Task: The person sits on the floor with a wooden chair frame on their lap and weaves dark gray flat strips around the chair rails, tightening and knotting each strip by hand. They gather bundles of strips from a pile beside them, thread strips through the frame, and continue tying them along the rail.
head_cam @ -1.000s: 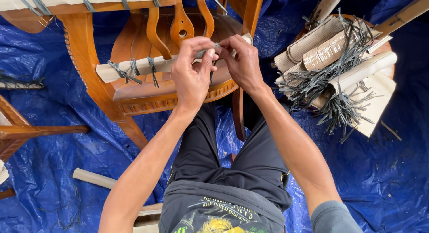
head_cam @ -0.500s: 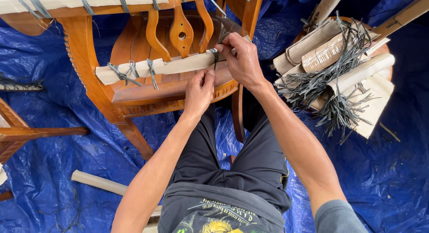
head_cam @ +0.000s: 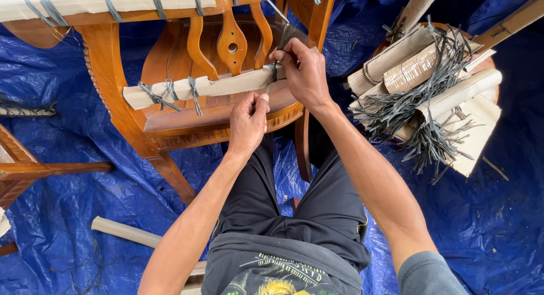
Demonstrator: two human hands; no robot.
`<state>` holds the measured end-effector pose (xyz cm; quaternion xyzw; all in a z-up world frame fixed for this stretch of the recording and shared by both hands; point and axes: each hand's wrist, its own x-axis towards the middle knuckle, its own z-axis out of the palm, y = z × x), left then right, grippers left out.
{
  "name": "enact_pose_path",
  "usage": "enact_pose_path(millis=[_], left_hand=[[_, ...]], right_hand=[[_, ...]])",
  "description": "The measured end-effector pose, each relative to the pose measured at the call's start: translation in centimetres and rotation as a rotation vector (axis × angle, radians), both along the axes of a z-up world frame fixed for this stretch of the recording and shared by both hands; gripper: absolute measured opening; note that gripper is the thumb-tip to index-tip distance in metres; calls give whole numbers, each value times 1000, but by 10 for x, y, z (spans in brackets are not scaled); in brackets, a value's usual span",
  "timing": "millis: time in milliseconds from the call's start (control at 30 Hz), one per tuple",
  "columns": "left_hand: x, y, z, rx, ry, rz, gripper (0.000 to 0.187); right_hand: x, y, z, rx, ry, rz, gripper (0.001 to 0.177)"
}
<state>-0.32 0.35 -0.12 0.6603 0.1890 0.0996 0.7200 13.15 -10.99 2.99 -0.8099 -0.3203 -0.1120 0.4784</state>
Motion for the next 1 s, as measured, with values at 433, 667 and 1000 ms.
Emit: enact_pose_path(millis=[433, 667, 1000], left_hand=[[44, 23, 98, 1058, -370, 36, 24], [71, 22, 86, 1155, -378, -30, 26], [35, 37, 85, 1522, -283, -244, 20]], right_hand=[[22, -15, 26, 11, 598, 393, 17], [28, -27, 14, -74, 330, 562, 27], [28, -24, 30, -115, 591, 485, 32]])
